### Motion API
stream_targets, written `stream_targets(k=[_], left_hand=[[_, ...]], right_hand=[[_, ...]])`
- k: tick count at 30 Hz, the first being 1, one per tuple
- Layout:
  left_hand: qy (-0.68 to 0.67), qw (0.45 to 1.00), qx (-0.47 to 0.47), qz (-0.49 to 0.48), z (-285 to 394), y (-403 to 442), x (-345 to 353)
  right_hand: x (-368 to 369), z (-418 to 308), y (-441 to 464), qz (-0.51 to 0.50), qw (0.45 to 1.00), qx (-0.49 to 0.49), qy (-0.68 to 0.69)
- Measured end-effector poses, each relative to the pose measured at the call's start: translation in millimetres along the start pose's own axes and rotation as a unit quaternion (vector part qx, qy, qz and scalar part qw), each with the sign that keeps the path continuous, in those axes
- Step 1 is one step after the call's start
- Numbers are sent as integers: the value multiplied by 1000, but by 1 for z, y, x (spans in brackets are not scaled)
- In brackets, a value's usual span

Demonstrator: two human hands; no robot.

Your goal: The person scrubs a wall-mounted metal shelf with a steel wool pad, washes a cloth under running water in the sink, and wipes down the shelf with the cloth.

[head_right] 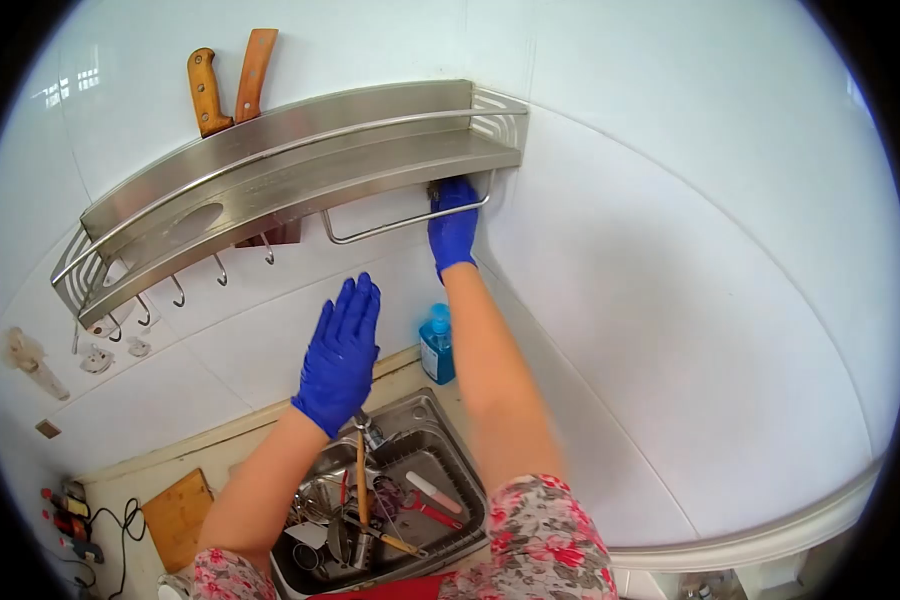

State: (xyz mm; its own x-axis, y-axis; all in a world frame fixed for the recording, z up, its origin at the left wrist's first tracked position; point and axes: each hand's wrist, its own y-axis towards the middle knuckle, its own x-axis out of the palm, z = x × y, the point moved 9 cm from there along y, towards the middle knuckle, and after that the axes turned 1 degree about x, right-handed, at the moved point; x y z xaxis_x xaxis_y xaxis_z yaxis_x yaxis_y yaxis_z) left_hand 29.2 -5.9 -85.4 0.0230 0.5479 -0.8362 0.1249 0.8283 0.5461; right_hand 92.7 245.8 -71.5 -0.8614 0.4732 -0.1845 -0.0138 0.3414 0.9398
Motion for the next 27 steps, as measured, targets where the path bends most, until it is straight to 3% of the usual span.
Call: stream_targets(k=[2,3,4,5,6,7,9,11,14,16,17,19,20,21,23,24,27], left_hand=[[-53,998,-7,-18,-1,-9,11],[-50,999,-6,-19,-3,-12,12],[-74,997,-20,-31,-6,-13,16],[-100,993,-35,-46,-9,-15,21],[-118,991,-41,-49,-12,-15,24],[-117,991,-41,-49,-13,-16,25],[-131,989,-43,-59,-16,-20,27],[-131,989,-47,-53,-17,-23,25],[-135,988,-53,-43,-18,-22,26],[-142,987,-56,-39,-19,-19,26],[-139,988,-54,-33,-18,-17,26],[-139,989,-49,-22,-14,-9,23],[-138,990,-39,-11,-10,-6,18],[-136,990,-28,1,-7,-4,10],[-118,992,-24,21,-3,0,-8],[-101,994,-20,42,-1,3,-20],[-69,994,-22,86,-1,11,-55]], right_hand=[[21,-7,-25,60,998,33,-11],[49,-5,-58,51,992,107,-43],[57,-26,-83,40,988,142,-47],[81,-42,-109,-49,981,156,-105],[154,-29,-160,-165,913,24,-372],[141,-50,-170,-71,985,-38,-151],[110,-70,-133,-116,981,-50,-148],[63,-49,-55,-12,992,74,97],[64,-7,12,-48,990,123,38],[52,11,22,88,947,195,240],[55,5,15,88,947,193,240],[42,-67,-8,80,996,-47,-4],[45,-75,-23,-17,991,-129,-41],[37,-66,-36,-18,991,-128,-41],[20,-30,-53,-10,995,-35,94],[6,-28,-55,-42,998,-19,31],[-51,-44,-54,-24,999,-15,36]])
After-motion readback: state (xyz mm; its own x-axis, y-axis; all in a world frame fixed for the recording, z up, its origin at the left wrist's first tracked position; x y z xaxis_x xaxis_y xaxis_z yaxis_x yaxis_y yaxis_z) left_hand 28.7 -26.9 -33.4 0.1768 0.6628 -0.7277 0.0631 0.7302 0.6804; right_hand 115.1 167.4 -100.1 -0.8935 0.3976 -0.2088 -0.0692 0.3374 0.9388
